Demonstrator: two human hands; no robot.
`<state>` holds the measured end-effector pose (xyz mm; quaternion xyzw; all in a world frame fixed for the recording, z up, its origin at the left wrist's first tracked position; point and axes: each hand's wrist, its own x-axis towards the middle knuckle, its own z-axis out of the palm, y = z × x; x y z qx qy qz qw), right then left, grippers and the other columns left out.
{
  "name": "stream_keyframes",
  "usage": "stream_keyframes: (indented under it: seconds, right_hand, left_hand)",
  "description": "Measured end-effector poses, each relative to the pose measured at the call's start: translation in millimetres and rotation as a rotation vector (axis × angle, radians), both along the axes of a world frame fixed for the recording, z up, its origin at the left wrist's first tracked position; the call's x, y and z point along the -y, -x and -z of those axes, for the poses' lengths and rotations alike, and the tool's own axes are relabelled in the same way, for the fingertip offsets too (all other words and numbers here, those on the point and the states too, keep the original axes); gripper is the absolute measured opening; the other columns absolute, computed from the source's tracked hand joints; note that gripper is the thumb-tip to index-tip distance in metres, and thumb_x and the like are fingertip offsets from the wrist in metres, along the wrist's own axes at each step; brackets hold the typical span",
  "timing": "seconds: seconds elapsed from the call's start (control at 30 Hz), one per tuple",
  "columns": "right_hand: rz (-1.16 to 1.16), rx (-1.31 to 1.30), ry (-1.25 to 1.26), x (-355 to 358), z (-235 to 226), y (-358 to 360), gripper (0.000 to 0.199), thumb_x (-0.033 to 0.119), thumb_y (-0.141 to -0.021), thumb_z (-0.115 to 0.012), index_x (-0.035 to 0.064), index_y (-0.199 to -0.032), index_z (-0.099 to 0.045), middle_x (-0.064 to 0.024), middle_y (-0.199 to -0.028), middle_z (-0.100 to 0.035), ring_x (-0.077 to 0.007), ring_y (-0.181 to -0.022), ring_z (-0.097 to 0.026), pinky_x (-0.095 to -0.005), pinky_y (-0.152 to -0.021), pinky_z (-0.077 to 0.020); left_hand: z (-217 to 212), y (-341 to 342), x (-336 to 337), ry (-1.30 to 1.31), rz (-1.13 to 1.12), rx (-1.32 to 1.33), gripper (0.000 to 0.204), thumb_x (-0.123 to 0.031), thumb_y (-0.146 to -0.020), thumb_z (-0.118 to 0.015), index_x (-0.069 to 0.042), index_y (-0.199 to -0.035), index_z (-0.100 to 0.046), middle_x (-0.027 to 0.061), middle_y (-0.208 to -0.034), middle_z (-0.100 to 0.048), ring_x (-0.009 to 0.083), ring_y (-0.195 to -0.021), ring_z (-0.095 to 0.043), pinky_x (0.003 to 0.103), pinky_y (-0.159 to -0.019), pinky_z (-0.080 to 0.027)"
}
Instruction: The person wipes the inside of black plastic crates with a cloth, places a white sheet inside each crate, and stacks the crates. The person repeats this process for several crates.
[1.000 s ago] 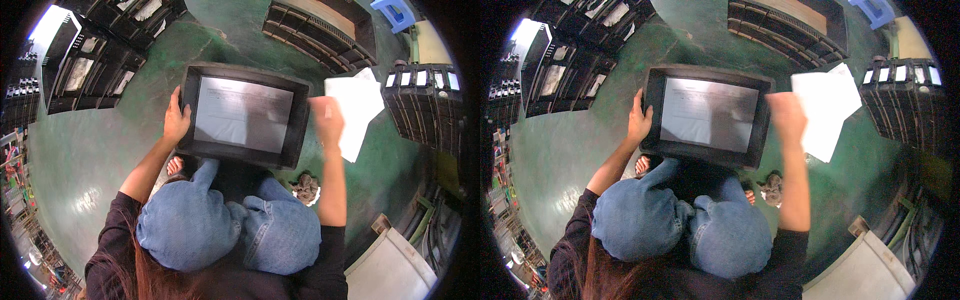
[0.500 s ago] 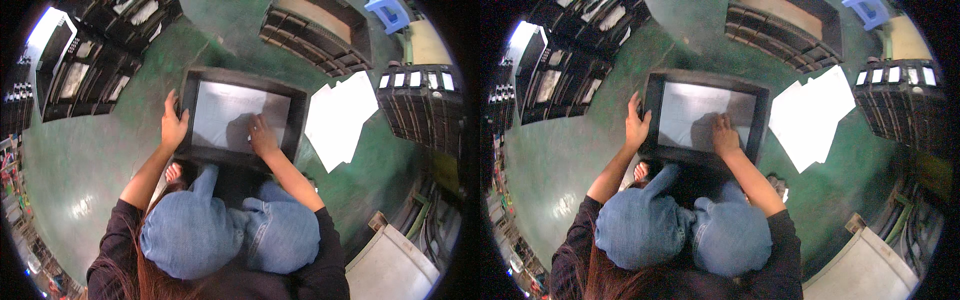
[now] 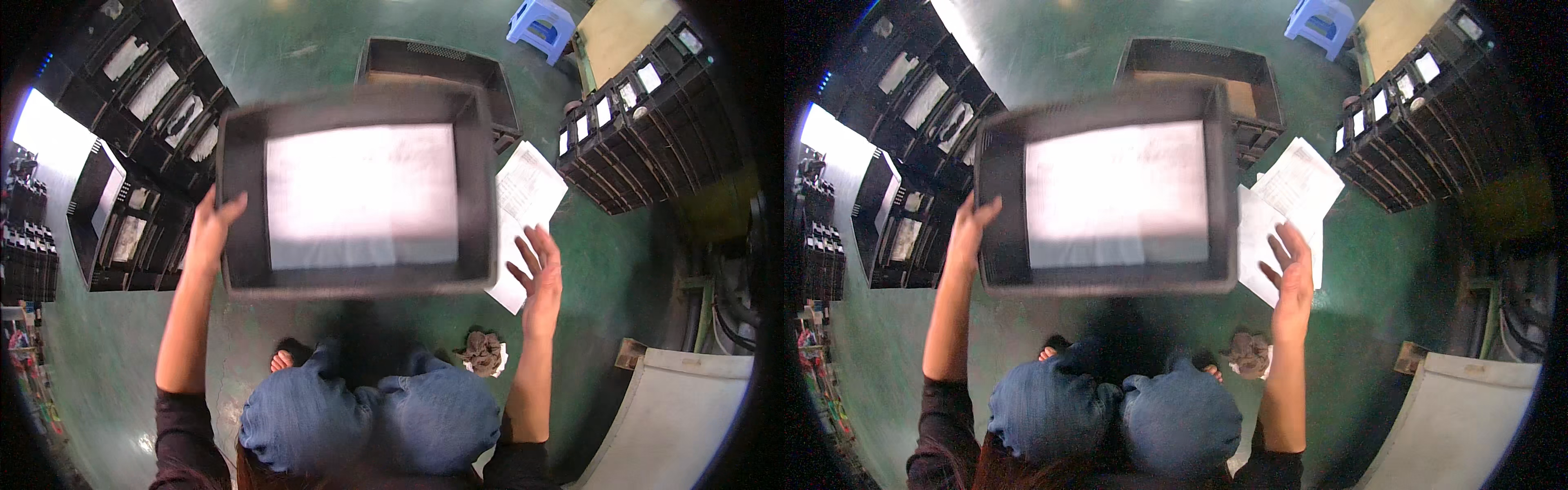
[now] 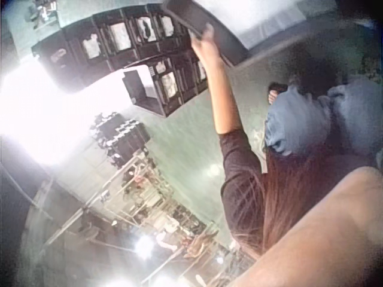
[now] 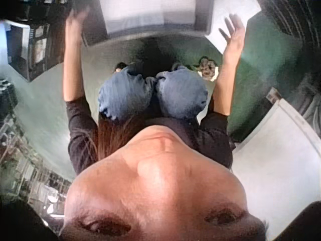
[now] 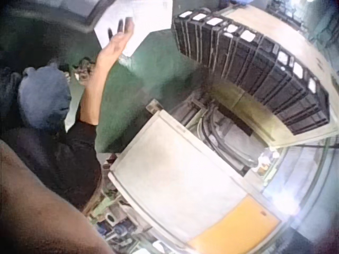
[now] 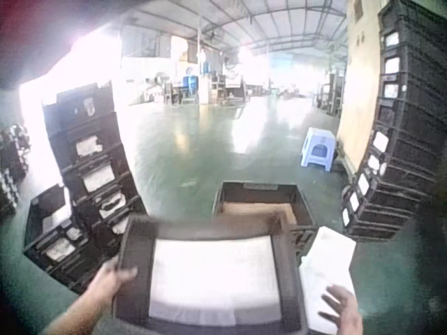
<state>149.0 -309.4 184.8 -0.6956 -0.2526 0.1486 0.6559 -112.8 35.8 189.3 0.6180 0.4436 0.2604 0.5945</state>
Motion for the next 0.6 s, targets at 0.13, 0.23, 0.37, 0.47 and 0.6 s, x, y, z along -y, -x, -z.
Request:
stream_keyframes:
  seconds: [0.13, 0.23, 0.37, 0.47, 0.6]
  right_hand:
    - [-0.144, 0.151, -0.050, -48, -23, -47, 0.074, 0.041, -0.087, -0.062, 0.0112, -0.145, -0.028, -0.0196, -0.141, -0.036, -0.0291, -0.124, -0.044, -0.0361, -0.093, -0.0448]
    - [0.169, 0.013, -0.107, -103, -28, -108, 0.041, 0.020, -0.090, -0.058, 0.0058, -0.129, -0.052, -0.0116, -0.122, -0.055, -0.0162, -0.097, -0.057, -0.0298, -0.075, -0.0527]
    - [0.284, 0.028, -0.116, -143, -16, -182, 0.030, 0.019, -0.090, -0.057, 0.0081, -0.118, -0.062, -0.0062, -0.103, -0.062, -0.0146, -0.083, -0.059, -0.0296, -0.061, -0.0533]
    - [0.247, -0.007, -0.050, -152, -3, -221, 0.029, 0.019, -0.087, -0.059, 0.0091, -0.114, -0.064, -0.0041, -0.097, -0.062, -0.0131, -0.079, -0.058, -0.0301, -0.058, -0.0520]
    - [0.240, 0.037, 0.029, -170, 9, -255, 0.024, 0.016, -0.086, -0.056, 0.0135, -0.109, -0.064, -0.0002, -0.100, -0.059, -0.0140, -0.087, -0.055, -0.0366, -0.070, -0.0519]
  left_hand:
    - [-56, -103, -46, -0.041, 0.089, -0.035, 0.086, -0.034, -0.082, -0.069, 0.007, -0.142, -0.024, 0.0257, -0.134, -0.045, 0.0284, -0.122, -0.048, 0.037, -0.096, -0.043]
    - [-73, -185, -75, 0.021, 0.257, 0.153, 0.080, -0.034, -0.085, -0.066, 0.006, -0.141, -0.026, 0.0244, -0.140, -0.037, 0.0302, -0.123, -0.045, 0.038, -0.100, -0.040]
    - [-58, -258, -90, -0.208, 0.232, 0.146, 0.070, -0.020, -0.086, -0.062, 0.002, -0.143, -0.027, 0.0234, -0.139, -0.040, 0.0299, -0.123, -0.046, 0.038, -0.098, -0.041]
    - [-41, -280, -99, -0.174, 0.212, 0.203, 0.064, -0.014, -0.086, -0.055, -0.002, -0.143, -0.029, 0.0221, -0.138, -0.042, 0.0294, -0.122, -0.047, 0.038, -0.096, -0.043]
    - [-13, -290, -97, -0.237, 0.087, 0.259, 0.061, -0.008, -0.082, -0.046, -0.004, -0.142, -0.033, 0.0198, -0.135, -0.046, 0.0288, -0.118, -0.050, 0.037, -0.094, -0.043]
